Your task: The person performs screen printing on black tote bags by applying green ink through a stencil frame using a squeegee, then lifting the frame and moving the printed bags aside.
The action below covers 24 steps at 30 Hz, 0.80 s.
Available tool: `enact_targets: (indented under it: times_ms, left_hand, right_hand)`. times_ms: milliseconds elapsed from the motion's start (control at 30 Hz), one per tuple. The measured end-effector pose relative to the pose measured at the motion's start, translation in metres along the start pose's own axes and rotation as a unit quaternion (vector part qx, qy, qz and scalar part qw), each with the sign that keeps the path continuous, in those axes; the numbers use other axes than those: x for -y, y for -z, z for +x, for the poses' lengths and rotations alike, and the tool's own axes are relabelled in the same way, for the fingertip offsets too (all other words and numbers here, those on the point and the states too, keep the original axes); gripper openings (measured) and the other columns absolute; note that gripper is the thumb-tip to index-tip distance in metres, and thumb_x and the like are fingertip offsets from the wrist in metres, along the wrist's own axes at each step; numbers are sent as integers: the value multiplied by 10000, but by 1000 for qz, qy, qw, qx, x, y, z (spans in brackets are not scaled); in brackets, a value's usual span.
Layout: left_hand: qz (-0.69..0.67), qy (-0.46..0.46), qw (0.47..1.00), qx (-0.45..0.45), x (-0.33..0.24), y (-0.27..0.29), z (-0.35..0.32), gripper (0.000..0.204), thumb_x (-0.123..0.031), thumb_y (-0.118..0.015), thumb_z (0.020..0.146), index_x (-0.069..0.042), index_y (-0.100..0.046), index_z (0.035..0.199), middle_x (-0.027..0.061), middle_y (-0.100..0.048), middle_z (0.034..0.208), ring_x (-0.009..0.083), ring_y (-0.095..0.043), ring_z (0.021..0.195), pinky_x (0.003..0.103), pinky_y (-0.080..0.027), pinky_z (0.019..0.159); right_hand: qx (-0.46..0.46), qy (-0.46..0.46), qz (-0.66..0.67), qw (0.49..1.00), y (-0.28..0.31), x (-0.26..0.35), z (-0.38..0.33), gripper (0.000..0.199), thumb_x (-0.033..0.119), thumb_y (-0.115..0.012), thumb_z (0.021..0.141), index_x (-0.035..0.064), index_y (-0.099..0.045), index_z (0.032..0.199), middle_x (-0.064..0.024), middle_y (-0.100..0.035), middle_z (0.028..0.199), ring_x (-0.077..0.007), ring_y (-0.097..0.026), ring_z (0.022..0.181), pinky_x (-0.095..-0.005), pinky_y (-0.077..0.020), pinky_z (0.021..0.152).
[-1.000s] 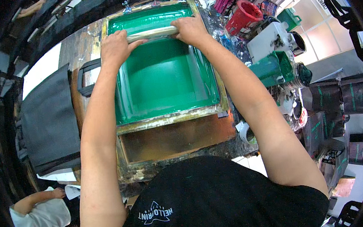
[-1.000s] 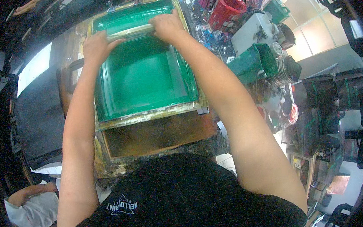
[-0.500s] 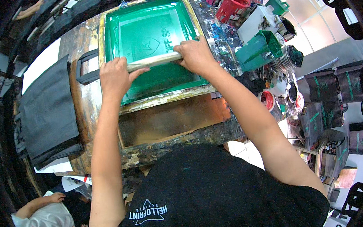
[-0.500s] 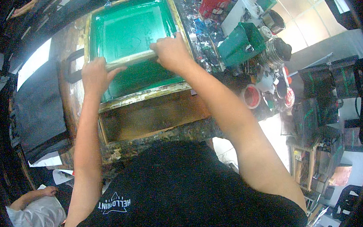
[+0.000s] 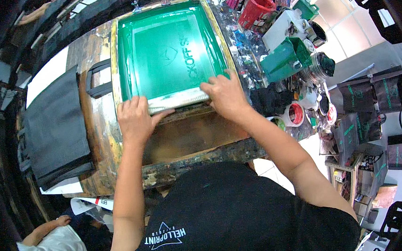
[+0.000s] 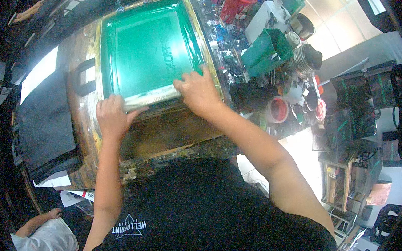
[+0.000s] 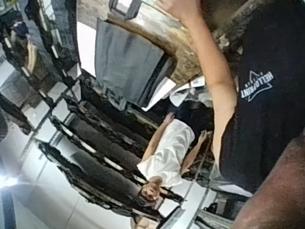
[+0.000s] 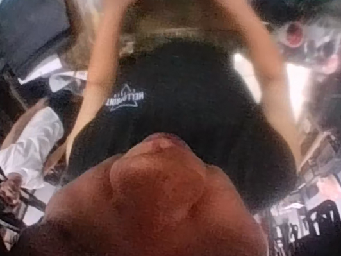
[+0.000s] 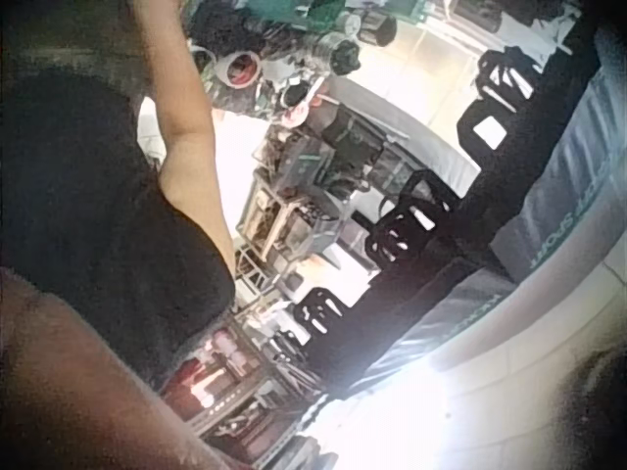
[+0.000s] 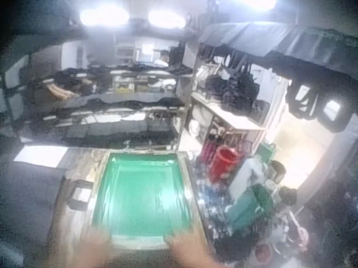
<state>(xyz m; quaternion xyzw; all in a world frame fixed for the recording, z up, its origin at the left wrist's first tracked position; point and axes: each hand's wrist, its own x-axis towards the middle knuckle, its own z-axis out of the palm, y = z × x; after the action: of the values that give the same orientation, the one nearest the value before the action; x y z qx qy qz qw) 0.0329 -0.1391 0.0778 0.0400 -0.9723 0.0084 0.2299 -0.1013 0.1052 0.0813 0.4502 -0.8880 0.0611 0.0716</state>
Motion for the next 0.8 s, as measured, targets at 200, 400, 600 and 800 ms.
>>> enact_targets:
  times_ms: [200, 400, 600, 800]
  left_hand:
    - [-20, 15, 1000, 4, -1, -7, -15, 614, -618, -808, 654, -68, -585, 811, 83, -558, 822, 296, -563, 806, 431, -437, 779]
    - [-60, 52, 996, 44, -5, 4, -18, 563, -436, -891, 539, -85, -592, 863, 92, -565, 886, 334, -561, 898, 462, -434, 847]
    - [-109, 74, 990, 51, -1, 5, -16, 663, -349, -929, 514, -64, -635, 1036, 112, -612, 993, 361, -576, 989, 484, -440, 913]
    - [-153, 123, 980, -13, 32, -10, -64, 1034, -432, -974, 516, -59, -561, 1388, 169, -516, 1358, 381, -498, 1229, 488, -376, 1051]
  right_hand:
    - [-12, 3, 12, 1000, -3, 5, -12, 311, 83, -732, 764, 140, -696, 1068, -96, -683, 972, -286, -661, 1007, -535, -397, 1033]
    - [-3, -2, 93, 996, 12, 7, -10, 358, 162, -742, 816, 164, -651, 1162, -82, -655, 1075, -261, -628, 1046, -548, -395, 1025]
    - [-57, 62, 58, 995, 7, 17, -18, 388, 162, -646, 878, 205, -638, 1264, -33, -647, 1129, -216, -601, 1003, -551, -391, 1017]
    - [-56, 51, 73, 994, 4, 22, -22, 440, 124, -620, 863, 210, -633, 1295, -37, -644, 1143, -218, -598, 1033, -581, -361, 1012]
